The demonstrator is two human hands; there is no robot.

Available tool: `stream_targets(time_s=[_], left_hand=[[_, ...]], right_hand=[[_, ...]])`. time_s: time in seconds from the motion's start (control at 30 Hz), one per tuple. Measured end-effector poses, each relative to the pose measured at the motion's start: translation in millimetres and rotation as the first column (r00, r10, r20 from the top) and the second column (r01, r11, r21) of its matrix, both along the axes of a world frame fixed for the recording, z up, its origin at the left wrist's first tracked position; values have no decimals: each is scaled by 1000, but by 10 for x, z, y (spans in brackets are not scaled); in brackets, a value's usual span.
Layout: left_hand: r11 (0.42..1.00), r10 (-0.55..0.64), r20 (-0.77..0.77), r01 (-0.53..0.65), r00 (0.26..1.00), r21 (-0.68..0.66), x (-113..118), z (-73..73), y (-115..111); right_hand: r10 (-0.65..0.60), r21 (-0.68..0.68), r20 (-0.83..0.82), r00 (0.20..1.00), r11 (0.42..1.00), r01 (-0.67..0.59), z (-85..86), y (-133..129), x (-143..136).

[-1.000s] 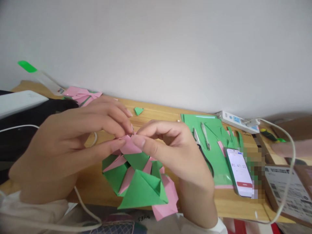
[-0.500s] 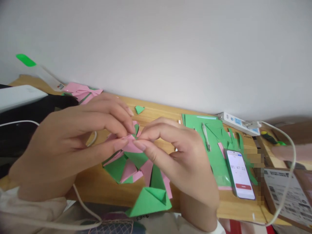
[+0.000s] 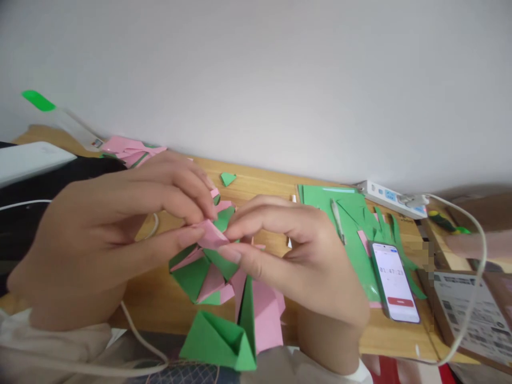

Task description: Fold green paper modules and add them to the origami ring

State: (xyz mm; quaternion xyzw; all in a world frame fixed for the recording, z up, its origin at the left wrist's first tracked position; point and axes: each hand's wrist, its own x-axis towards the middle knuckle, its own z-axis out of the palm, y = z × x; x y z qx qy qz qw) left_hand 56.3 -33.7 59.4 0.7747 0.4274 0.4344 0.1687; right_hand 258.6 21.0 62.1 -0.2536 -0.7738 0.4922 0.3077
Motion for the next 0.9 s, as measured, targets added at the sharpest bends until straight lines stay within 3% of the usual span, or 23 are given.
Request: stream_targets(time_s=[0.23,0.6,0.9], left_hand=[[999,-47,-33,47,998,-5,-20,15,19],[985,-167,-54,165,984,-50,-93,28,44],[960,-271,-118,277,955,34,-150,-31,124]], right_hand=[[-72,47,1,997,996,72,-22,-48,-20],[-61,27,-34,998,998,62,-4,-69,-41],[-66,57,-43,997,996,68,35,-61,-66]])
